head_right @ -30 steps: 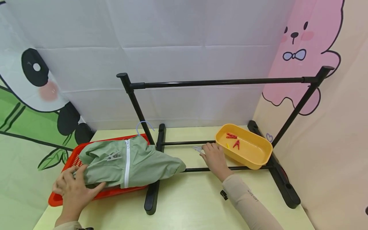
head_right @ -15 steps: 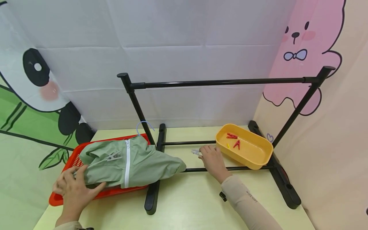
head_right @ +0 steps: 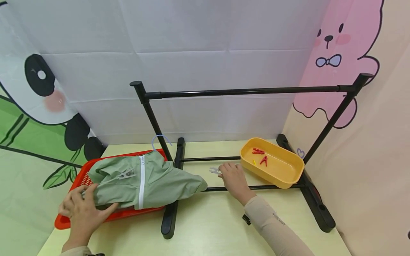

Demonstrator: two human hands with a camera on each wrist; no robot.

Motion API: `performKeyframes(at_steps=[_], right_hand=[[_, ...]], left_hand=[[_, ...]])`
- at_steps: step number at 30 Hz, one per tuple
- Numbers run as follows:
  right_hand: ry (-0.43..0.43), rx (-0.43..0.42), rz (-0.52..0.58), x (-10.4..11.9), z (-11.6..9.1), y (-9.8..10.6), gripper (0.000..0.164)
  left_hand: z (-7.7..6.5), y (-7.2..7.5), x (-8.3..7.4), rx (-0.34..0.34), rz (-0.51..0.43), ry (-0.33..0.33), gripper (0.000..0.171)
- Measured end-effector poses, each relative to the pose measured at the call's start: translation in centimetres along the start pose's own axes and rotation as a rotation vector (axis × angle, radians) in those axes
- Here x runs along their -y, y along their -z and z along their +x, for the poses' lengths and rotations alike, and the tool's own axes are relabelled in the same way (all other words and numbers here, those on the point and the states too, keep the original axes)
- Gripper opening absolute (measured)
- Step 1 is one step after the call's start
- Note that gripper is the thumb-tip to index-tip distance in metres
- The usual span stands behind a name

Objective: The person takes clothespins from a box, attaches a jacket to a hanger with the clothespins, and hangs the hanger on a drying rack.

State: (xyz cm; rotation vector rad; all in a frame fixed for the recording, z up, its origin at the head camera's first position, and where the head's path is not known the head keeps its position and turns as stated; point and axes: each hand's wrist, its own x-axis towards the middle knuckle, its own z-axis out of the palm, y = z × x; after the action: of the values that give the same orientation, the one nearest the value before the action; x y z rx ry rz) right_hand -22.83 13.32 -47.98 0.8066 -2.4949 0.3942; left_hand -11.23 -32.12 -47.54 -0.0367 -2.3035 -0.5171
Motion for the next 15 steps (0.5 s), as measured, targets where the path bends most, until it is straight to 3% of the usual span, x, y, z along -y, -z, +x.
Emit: performKeyframes(at_steps=[5, 15], right_hand=[[-0.013, 0.035, 0.015, 0.4, 0.1, 0.0, 0.02], [0.024, 0.017, 0.048, 1.4, 0.2, -0.2, 0.02]], left_hand=[[0.0, -0.1, 0.0, 0.0, -0.001, -0.001, 0.104], [-0.1, -0.1, 0.1, 0.01, -0.005, 0.011, 0.105]])
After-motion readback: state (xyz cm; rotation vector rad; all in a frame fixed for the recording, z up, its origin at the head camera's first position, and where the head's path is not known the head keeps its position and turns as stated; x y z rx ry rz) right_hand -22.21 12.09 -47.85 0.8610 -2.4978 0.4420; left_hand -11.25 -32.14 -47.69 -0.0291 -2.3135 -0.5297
